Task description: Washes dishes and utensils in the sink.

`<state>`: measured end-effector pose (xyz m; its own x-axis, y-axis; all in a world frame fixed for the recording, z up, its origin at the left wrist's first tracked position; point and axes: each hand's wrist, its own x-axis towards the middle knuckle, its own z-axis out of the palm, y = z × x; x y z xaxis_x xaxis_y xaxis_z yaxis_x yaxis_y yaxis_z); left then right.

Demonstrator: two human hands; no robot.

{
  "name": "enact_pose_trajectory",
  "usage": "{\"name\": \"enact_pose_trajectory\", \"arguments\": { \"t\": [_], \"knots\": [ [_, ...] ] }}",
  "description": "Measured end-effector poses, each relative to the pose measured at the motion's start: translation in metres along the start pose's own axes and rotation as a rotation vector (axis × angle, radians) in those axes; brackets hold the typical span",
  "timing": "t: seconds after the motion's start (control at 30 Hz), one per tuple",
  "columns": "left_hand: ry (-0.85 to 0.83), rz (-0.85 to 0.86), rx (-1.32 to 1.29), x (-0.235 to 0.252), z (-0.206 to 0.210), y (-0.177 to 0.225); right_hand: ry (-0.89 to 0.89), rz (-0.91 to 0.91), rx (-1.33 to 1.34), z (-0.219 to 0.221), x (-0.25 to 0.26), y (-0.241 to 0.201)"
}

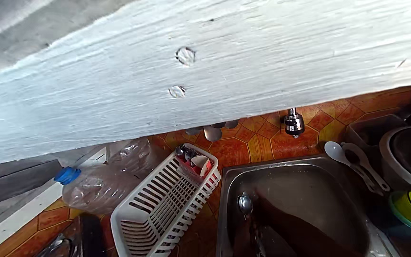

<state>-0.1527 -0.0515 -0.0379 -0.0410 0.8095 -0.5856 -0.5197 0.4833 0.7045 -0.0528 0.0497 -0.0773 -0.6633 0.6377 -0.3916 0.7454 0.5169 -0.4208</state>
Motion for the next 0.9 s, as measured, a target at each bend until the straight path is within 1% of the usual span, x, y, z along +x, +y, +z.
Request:
{"name": "enact_pose_trajectory", "arguments": {
  "t": [0.03, 0.07, 0.1, 0.17, 0.2, 0.3, 0.37, 0.43, 0.53, 0.63, 0.7, 0.77, 0.83, 0.9],
  "knots": [
    [-0.002, -0.003, 0.005, -0.001, -0.001, 0.000, -0.031, 0.057, -0.055, -0.024, -0.019, 0.001],
    [-0.001, -0.009, 0.006, -0.001, -0.003, 0.001, -0.075, 0.118, -0.104, -0.039, -0.031, 0.006],
    [0.008, -0.019, 0.003, -0.001, -0.004, 0.000, -0.087, 0.173, -0.106, -0.040, -0.035, 0.021],
    [0.027, -0.037, -0.004, 0.000, -0.003, 0.000, 0.033, 0.230, -0.045, -0.021, -0.043, 0.063],
    [0.029, -0.041, -0.010, 0.000, -0.003, 0.000, 0.051, 0.249, -0.024, -0.017, -0.053, 0.076],
    [0.036, -0.050, -0.017, -0.002, 0.001, 0.001, 0.001, 0.371, 0.018, -0.015, -0.088, 0.096],
    [0.038, -0.052, -0.005, -0.002, 0.000, 0.001, -0.037, 0.468, 0.030, -0.010, -0.112, 0.102],
    [0.028, -0.038, 0.003, 0.001, -0.002, -0.001, -0.066, 0.513, 0.072, -0.002, -0.137, 0.107],
    [0.002, -0.015, 0.020, 0.000, 0.001, -0.003, -0.093, 0.519, 0.134, 0.008, -0.172, 0.103],
    [-0.041, 0.009, 0.043, -0.004, 0.004, -0.003, -0.107, 0.406, 0.235, -0.009, -0.194, 0.091],
    [-0.084, 0.017, 0.079, -0.003, 0.004, -0.006, -0.086, 0.372, 0.304, -0.015, -0.198, 0.086],
    [-0.109, 0.009, 0.128, -0.003, 0.005, -0.007, -0.081, 0.402, 0.271, -0.010, -0.196, 0.082],
    [-0.090, 0.012, 0.164, -0.005, 0.006, -0.008, -0.104, 0.431, 0.249, 0.006, -0.192, 0.080],
    [-0.054, 0.023, 0.190, -0.003, 0.006, -0.009, -0.134, 0.409, 0.188, 0.021, -0.193, 0.072]
  ]
}}
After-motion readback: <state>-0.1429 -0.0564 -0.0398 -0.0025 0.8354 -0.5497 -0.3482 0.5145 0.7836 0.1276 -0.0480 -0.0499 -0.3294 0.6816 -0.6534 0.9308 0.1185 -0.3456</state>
